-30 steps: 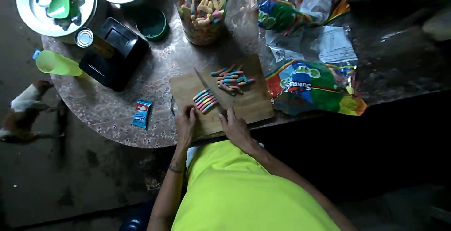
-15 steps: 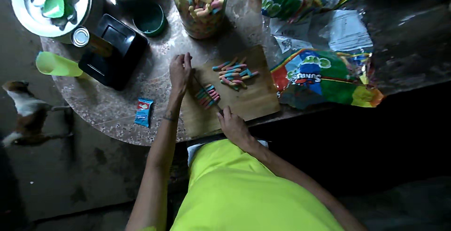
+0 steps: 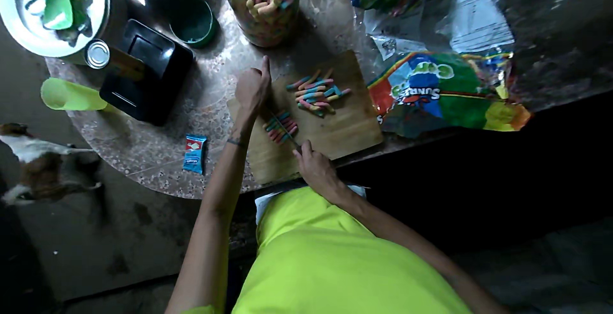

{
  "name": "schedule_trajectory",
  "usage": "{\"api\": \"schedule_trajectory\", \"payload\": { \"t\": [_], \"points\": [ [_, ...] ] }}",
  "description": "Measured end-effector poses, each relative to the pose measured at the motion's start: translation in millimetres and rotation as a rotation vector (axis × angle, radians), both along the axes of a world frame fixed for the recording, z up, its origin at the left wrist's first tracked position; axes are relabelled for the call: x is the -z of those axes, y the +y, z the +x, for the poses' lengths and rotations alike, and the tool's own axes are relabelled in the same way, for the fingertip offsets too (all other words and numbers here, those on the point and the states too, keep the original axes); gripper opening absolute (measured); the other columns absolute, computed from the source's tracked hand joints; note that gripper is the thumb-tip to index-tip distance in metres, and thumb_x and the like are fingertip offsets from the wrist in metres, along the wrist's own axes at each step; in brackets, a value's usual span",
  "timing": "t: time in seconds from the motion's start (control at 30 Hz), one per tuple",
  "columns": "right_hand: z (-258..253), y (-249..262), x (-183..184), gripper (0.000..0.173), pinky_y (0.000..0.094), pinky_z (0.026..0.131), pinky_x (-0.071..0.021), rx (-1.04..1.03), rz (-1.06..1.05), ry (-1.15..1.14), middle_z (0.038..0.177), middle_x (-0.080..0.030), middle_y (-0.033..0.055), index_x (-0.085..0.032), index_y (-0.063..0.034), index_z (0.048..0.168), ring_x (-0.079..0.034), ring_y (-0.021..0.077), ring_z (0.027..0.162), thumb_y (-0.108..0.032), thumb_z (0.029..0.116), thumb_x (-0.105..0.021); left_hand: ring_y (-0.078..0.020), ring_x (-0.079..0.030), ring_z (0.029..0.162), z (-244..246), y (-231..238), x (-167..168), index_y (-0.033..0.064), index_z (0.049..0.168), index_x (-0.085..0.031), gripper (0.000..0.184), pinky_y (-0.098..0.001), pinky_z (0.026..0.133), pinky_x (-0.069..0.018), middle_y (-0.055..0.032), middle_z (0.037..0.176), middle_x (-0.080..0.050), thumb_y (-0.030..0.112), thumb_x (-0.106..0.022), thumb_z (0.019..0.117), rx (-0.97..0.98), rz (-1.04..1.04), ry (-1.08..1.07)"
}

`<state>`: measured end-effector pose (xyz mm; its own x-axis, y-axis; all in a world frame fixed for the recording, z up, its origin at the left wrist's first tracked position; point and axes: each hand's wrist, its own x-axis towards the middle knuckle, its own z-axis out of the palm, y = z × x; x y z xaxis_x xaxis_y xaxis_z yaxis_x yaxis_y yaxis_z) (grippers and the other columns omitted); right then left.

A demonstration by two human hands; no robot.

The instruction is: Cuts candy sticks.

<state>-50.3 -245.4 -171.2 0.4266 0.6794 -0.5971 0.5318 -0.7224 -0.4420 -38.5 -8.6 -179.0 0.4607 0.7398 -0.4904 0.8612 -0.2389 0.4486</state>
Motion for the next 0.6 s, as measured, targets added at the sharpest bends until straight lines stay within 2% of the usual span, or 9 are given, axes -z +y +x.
{"api": "schedule_trajectory", "payload": {
  "t": [0.2, 0.33, 0.4, 0.47, 0.6],
  "points": [
    [-2, 4, 1, 0.045, 0.0545, 0.087, -0.0551, -0.002, -0.048, -0.001, 0.098, -0.07, 0.026, -0.051, 0.0058, 0.134, -0.071, 0.0446, 0.1, -0.032, 0.1133, -0.037, -0.0404, -0.066, 0.114, 12, -6, 3, 0.0003, 0.108, -0.07, 0.073, -0.0634, 0.088, -0.0497, -0.0236, 0.114, -0.07, 0.053, -0.02, 0.1103, -0.03, 0.057, 0.108],
    [-5, 6, 1, 0.044, 0.0538, 0.083, -0.0562, -0.005, -0.059, -0.045, 0.094, -0.07, 0.0255, -0.052, 0.0059, 0.132, -0.071, 0.0448, 0.096, -0.031, 0.1131, -0.038, -0.0393, -0.066, 0.114, 12, -8, 17, 0.0003, 0.106, -0.07, 0.069, -0.0619, 0.088, -0.0498, -0.0226, 0.114, -0.07, 0.048, -0.02, 0.111, -0.022, 0.131, 0.108],
    [-7, 6, 1, 0.045, 0.0537, 0.079, -0.0566, 0.0, -0.052, -0.08, 0.09, -0.07, 0.0249, -0.054, 0.0064, 0.129, -0.072, 0.0449, 0.092, -0.032, 0.1127, -0.04, -0.0389, -0.064, 0.118, 12, -9, 21, -0.0001, 0.109, -0.069, 0.066, -0.0617, 0.091, -0.048, -0.0227, 0.118, -0.069, 0.044, -0.02, 0.1114, -0.025, 0.15, 0.097],
    [-7, 9, -2, 0.046, 0.0533, 0.078, -0.0567, -0.006, -0.093, -0.091, 0.091, -0.07, 0.0249, -0.054, 0.0061, 0.129, -0.072, 0.045, 0.092, -0.034, 0.1127, -0.039, -0.0374, -0.065, 0.116, 13, -10, 25, 0.0007, 0.107, -0.07, 0.064, -0.0601, 0.09, -0.0483, -0.0213, 0.116, -0.07, 0.042, -0.022, 0.1114, -0.045, 0.174, 0.085],
    [-10, 19, -14, 0.048, 0.0537, 0.083, -0.0559, 0.013, -0.211, -0.052, 0.098, -0.07, 0.0258, -0.051, 0.0039, 0.134, -0.071, 0.0449, 0.099, -0.037, 0.1129, -0.037, -0.036, -0.066, 0.113, 13, -6, 33, 0.0019, 0.1, -0.071, 0.059, -0.0572, 0.089, -0.0493, -0.0192, 0.111, -0.071, 0.041, -0.027, 0.1108, -0.036, 0.207, 0.063]
  ]
}}
